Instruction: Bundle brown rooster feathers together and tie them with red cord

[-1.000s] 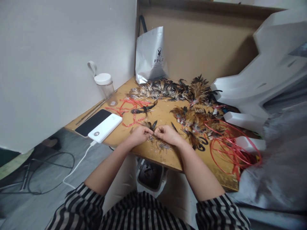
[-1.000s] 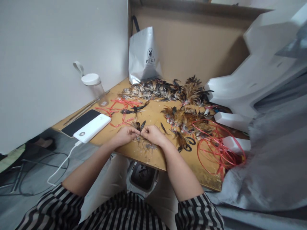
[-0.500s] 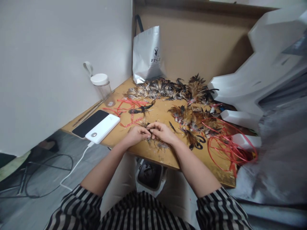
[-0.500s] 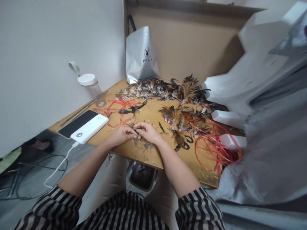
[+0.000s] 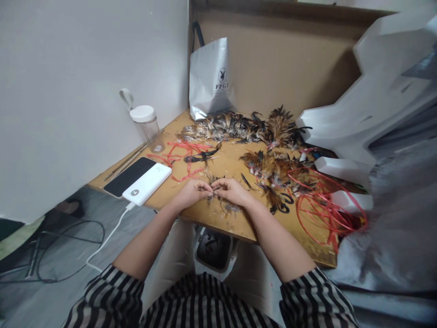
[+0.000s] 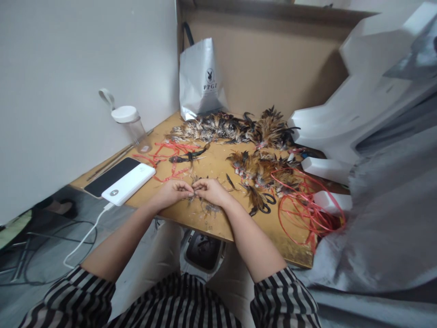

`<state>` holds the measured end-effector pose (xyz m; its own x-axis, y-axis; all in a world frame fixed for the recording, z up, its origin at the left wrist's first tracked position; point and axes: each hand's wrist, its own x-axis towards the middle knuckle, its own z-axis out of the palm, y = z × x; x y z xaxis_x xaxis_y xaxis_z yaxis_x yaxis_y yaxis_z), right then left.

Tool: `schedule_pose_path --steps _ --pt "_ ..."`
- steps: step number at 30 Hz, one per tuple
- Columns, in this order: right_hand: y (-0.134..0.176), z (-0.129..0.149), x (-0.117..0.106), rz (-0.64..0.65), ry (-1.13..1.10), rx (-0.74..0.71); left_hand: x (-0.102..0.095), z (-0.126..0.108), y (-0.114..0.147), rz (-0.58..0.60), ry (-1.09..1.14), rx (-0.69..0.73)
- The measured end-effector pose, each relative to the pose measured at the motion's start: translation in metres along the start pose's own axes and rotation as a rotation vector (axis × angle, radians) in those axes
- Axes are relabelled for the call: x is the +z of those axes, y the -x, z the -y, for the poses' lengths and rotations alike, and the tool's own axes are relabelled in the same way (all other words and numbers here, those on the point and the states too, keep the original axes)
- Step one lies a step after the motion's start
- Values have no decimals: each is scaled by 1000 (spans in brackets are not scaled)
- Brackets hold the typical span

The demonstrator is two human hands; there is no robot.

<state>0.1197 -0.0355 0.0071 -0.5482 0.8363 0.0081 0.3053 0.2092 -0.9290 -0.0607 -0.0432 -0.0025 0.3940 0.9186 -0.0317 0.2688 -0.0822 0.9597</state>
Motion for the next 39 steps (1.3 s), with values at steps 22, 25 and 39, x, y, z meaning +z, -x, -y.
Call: schedule_pose_path --steps 22,25,39 --pt "3 3 -1 -50 171 -15 -8 -15 -7 159 127 -136" --pt "4 5 -3 -6 80 -19 -9 -19 -8 164 165 -173" --pt "3 4 -4 0 -12 -113 -11 -25 -12 160 250 -240"
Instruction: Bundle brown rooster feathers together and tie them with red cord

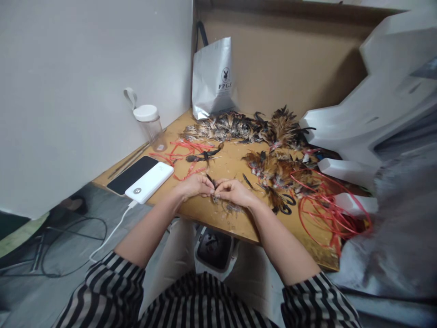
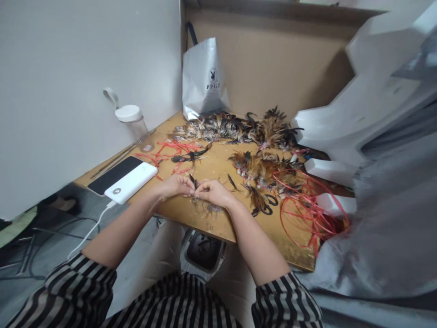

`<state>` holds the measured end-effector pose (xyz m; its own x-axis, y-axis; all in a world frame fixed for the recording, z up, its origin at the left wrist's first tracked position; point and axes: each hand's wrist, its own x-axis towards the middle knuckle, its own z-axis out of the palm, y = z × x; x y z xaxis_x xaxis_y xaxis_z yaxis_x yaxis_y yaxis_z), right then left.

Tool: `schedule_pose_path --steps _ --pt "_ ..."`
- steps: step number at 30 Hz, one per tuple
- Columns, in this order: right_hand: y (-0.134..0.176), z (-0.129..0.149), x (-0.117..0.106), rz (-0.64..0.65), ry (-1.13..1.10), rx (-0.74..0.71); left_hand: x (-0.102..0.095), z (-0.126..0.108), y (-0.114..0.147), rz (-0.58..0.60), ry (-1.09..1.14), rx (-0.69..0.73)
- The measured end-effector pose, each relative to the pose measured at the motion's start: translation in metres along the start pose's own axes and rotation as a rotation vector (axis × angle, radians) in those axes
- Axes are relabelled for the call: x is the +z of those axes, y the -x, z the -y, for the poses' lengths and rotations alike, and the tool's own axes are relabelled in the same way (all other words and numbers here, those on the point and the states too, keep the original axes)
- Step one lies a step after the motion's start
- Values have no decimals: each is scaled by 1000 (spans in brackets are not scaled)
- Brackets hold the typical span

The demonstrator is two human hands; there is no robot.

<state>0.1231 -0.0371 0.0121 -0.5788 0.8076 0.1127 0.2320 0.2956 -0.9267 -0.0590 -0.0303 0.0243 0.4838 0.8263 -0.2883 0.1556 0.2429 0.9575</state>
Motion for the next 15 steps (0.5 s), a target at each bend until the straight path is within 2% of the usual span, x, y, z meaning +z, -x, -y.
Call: schedule_pose_path --steps 6,9,12,15 --pt "2 7 -3 52 22 11 -2 5 0 3 -39 32" --pt "4 8 -2 59 13 50 -1 7 3 2 -130 92" --pt "2 3 2 -7 59 104 0 8 9 -35 -261 184" --pt "-1 0 7 -88 183 79 1 10 14 -120 -443 324"
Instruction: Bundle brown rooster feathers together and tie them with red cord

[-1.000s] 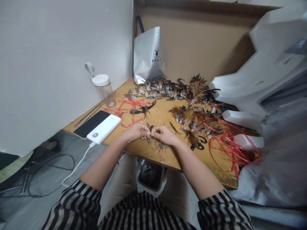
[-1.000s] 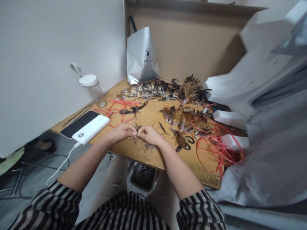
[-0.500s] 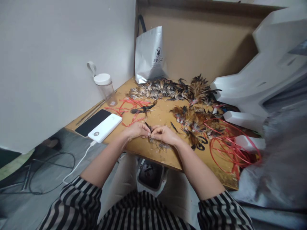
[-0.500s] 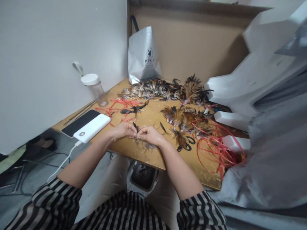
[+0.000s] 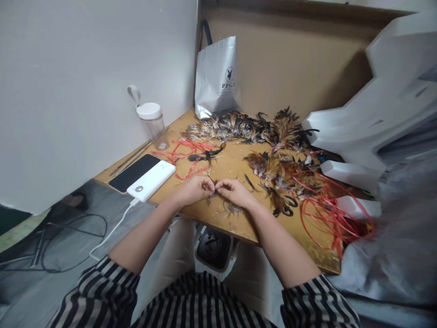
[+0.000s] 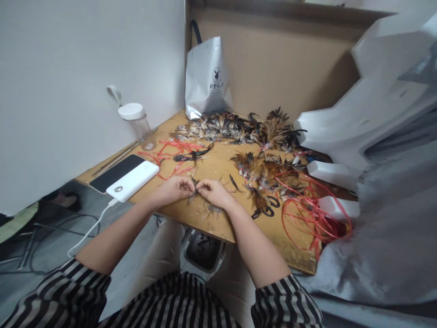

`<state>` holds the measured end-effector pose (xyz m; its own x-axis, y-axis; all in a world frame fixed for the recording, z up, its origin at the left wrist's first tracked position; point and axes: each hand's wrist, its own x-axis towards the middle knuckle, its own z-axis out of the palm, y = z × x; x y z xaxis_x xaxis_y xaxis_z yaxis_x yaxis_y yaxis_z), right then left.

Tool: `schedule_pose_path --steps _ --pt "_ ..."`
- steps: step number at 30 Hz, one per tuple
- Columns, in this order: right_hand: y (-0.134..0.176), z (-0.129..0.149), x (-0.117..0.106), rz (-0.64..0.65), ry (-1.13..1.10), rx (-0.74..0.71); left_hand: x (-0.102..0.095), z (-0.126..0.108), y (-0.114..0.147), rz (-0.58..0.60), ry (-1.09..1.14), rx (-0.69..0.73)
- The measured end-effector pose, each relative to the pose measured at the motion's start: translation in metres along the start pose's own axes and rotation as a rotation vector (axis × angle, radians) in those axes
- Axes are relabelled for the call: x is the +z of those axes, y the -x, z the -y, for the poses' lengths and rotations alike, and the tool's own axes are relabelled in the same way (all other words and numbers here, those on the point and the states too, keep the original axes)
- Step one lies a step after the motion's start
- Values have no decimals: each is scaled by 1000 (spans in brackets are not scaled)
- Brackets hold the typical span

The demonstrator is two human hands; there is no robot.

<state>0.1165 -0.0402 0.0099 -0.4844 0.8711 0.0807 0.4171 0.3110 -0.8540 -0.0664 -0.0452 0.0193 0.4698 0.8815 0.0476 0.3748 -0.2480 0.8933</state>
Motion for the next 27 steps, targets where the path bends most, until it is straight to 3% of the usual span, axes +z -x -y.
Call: schedule_pose_path --steps 6,10,17,27 --pt "-5 1 10 -108 181 -124 1 6 6 -165 -436 370" --pt "-7 -1 12 -136 205 -153 3 18 8 -178 -641 535" --pt "-9 -2 14 -153 237 -143 6 28 13 -312 -813 559" --pt "-10 -5 16 -127 222 -129 8 23 13 -327 -802 558"
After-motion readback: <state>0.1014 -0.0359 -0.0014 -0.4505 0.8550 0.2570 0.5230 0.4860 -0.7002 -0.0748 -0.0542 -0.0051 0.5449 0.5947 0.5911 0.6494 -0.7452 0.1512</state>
